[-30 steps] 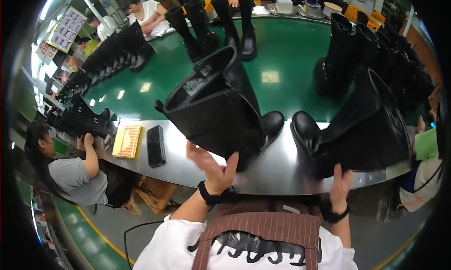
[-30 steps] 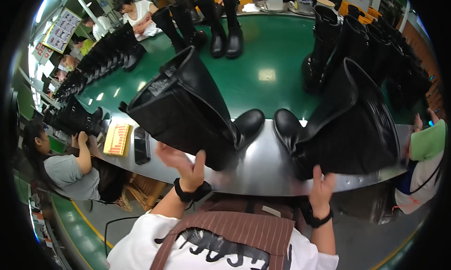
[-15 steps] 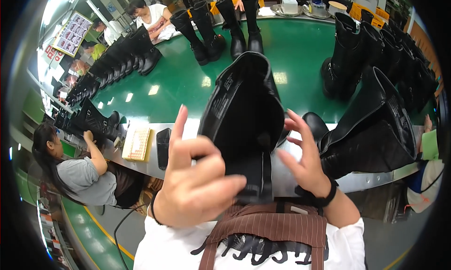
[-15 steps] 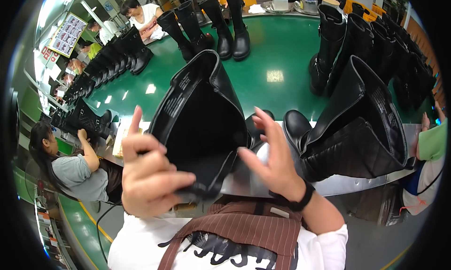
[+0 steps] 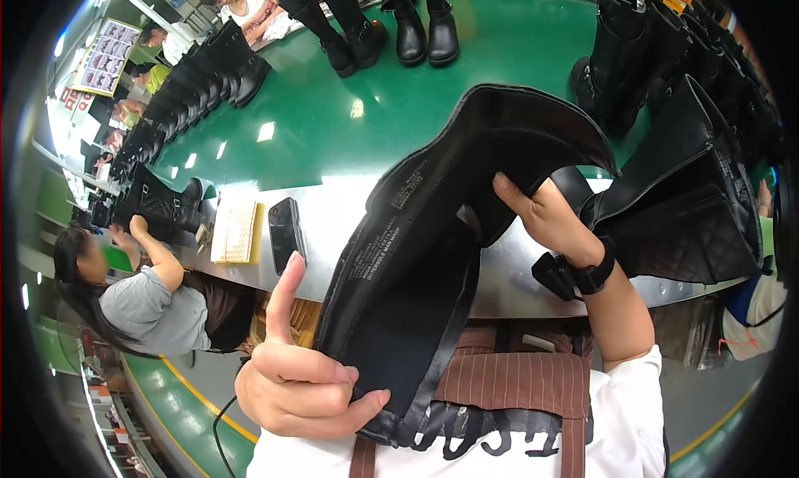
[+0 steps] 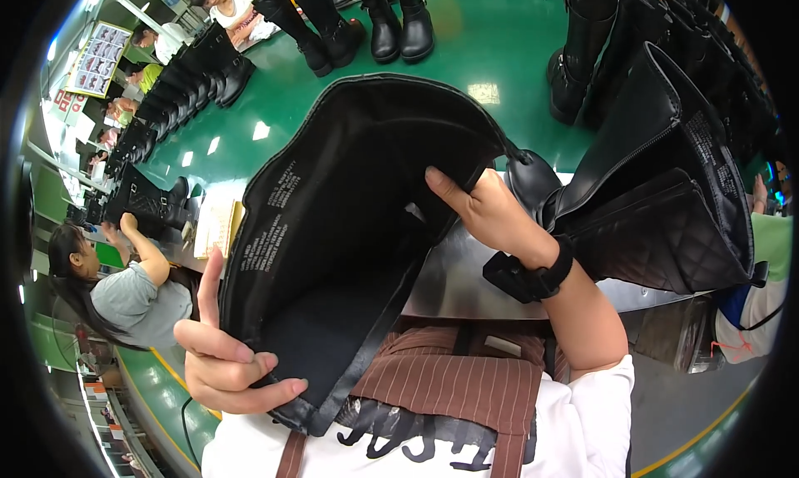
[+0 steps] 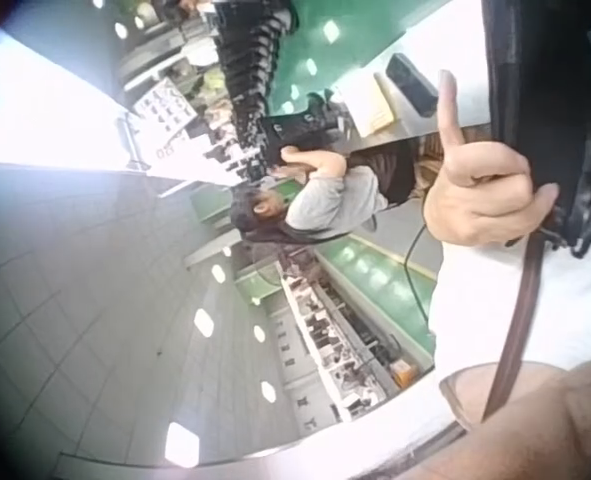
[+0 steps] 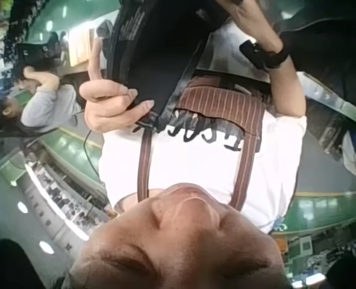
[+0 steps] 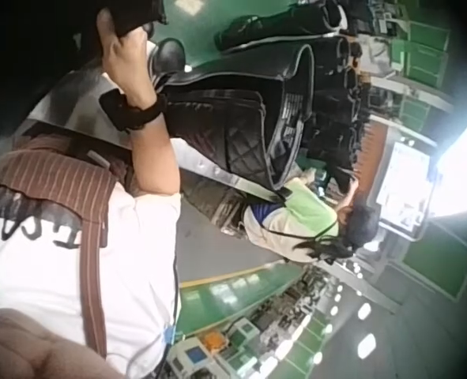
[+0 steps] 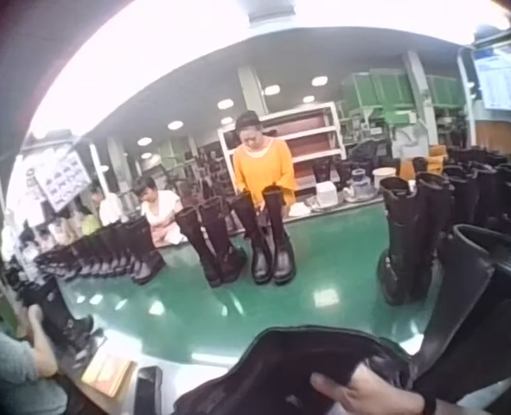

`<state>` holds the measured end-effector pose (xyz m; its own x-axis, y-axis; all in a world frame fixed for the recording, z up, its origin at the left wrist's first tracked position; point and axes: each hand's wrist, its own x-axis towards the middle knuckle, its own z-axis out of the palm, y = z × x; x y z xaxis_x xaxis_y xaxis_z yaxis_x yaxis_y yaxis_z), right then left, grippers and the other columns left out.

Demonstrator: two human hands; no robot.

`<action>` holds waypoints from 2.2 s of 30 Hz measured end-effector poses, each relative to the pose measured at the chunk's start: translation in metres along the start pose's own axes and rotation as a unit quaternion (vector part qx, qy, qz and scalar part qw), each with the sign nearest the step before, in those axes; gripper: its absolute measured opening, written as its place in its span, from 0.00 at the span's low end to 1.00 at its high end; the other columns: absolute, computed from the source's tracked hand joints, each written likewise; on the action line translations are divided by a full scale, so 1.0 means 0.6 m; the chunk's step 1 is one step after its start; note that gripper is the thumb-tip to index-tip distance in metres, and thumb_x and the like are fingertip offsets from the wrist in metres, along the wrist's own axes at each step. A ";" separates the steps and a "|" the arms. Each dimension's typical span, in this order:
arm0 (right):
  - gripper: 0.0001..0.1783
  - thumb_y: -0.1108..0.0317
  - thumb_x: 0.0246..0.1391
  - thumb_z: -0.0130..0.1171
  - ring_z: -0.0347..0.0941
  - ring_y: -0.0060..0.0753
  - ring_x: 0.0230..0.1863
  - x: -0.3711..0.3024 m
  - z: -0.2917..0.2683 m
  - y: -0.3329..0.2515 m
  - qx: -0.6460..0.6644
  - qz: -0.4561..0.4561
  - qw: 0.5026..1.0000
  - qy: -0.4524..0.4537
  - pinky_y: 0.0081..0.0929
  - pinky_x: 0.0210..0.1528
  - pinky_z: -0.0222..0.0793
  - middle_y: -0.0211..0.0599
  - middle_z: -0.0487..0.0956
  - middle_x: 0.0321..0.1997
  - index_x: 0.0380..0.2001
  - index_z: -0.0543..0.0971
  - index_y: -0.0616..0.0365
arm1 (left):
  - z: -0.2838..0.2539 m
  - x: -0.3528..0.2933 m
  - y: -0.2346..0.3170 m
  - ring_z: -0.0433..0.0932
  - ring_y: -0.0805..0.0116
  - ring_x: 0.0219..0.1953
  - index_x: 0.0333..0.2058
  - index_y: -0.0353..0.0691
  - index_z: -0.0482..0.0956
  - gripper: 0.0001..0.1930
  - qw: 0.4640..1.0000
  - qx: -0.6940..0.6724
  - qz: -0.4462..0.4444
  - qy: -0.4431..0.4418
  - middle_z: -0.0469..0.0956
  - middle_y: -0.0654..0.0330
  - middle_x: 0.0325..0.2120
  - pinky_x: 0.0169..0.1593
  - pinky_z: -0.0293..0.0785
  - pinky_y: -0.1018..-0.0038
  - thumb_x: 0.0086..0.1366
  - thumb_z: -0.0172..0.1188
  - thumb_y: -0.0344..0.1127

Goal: Checking the quality of black leather boots on a factory production line.

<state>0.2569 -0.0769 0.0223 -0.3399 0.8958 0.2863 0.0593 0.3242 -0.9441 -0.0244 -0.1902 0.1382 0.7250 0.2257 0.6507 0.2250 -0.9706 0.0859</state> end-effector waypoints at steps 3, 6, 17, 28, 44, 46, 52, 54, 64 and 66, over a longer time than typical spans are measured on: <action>0.22 0.56 0.66 0.47 0.71 0.31 0.48 0.000 0.000 -0.001 0.019 0.016 1.000 -0.010 0.29 0.51 0.66 0.40 0.77 0.47 0.51 0.72 0.65 | 0.000 0.001 -0.001 0.64 0.73 0.38 0.19 0.55 0.84 0.11 1.000 -0.008 -0.007 0.013 0.61 0.74 0.17 0.58 0.49 0.23 0.29 0.62 0.40; 0.22 0.55 0.66 0.47 0.70 0.29 0.46 0.004 0.000 0.001 0.019 0.056 0.998 -0.004 0.29 0.51 0.66 0.38 0.78 0.43 0.50 0.73 0.65 | 0.003 0.009 0.000 0.66 0.75 0.38 0.20 0.53 0.84 0.11 0.998 -0.004 -0.055 0.037 0.62 0.74 0.16 0.59 0.50 0.25 0.31 0.63 0.33; 0.20 0.57 0.64 0.51 0.70 0.30 0.36 -0.001 0.005 0.004 -0.040 0.016 0.999 0.008 0.29 0.42 0.68 0.38 0.78 0.37 0.47 0.73 0.66 | 0.052 0.084 -0.021 0.65 0.55 0.52 0.45 0.45 0.69 0.29 0.916 0.303 -0.216 0.152 0.64 0.55 0.47 0.56 0.68 0.54 0.42 0.71 0.31; 0.17 0.63 0.51 0.66 0.75 0.22 0.29 -0.093 0.038 0.085 -0.067 0.219 0.973 -0.023 0.22 0.33 0.72 0.35 0.80 0.31 0.40 0.78 0.65 | 0.249 -0.029 -0.108 0.70 0.65 0.53 0.60 0.32 0.54 0.41 0.829 -0.016 -0.449 0.334 0.64 0.51 0.57 0.56 0.66 0.71 0.51 0.68 0.23; 0.15 0.64 0.62 0.51 0.64 0.16 0.16 -0.074 0.065 0.098 0.177 0.365 0.913 -0.052 0.15 0.19 0.59 0.27 0.72 0.20 0.23 0.74 0.61 | 0.337 -0.087 -0.081 0.78 0.65 0.41 0.41 0.35 0.78 0.16 0.791 -0.234 -0.548 0.142 0.80 0.57 0.38 0.47 0.73 0.71 0.51 0.67 0.27; 0.16 0.64 0.63 0.50 0.64 0.16 0.16 -0.066 0.060 0.054 0.223 0.285 0.931 -0.053 0.15 0.19 0.59 0.27 0.72 0.20 0.23 0.74 0.60 | 0.332 -0.078 -0.079 0.78 0.66 0.40 0.41 0.36 0.78 0.15 0.795 -0.227 -0.543 0.144 0.80 0.58 0.37 0.46 0.73 0.71 0.52 0.66 0.27; 0.18 0.61 0.64 0.49 0.67 0.15 0.16 -0.040 0.028 -0.072 0.278 0.165 0.944 -0.069 0.15 0.20 0.62 0.28 0.73 0.19 0.24 0.74 0.61 | 0.337 -0.089 -0.078 0.78 0.72 0.38 0.40 0.38 0.75 0.17 0.775 -0.262 -0.567 0.096 0.78 0.63 0.33 0.42 0.75 0.73 0.52 0.68 0.31; 0.18 0.61 0.64 0.50 0.68 0.14 0.16 -0.028 0.030 -0.084 0.250 0.173 0.951 -0.061 0.15 0.20 0.63 0.27 0.73 0.19 0.24 0.74 0.61 | 0.334 -0.088 -0.080 0.78 0.72 0.38 0.40 0.38 0.75 0.18 0.774 -0.267 -0.567 0.084 0.78 0.63 0.34 0.42 0.74 0.74 0.51 0.69 0.32; 0.18 0.59 0.63 0.51 0.69 0.15 0.18 -0.020 0.034 -0.059 0.145 0.133 0.979 -0.054 0.17 0.21 0.64 0.27 0.73 0.18 0.24 0.76 0.61 | 0.072 0.119 -0.016 0.67 0.52 0.47 0.35 0.36 0.76 0.26 0.889 0.358 -0.272 0.088 0.73 0.52 0.38 0.54 0.57 0.60 0.46 0.68 0.53; 0.18 0.59 0.63 0.51 0.69 0.15 0.18 -0.019 0.036 -0.058 0.133 0.121 0.982 -0.053 0.17 0.21 0.64 0.27 0.73 0.18 0.24 0.77 0.61 | 0.071 0.163 -0.038 0.70 0.56 0.42 0.34 0.35 0.79 0.24 0.882 0.360 -0.303 -0.006 0.76 0.55 0.31 0.50 0.58 0.62 0.46 0.70 0.50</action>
<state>0.2386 -0.1048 0.0486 -0.4435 0.8952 0.0430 -0.0921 0.0022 -0.9958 0.0691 -0.1425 0.1677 0.3345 0.6900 0.6418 0.9260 -0.3671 -0.0879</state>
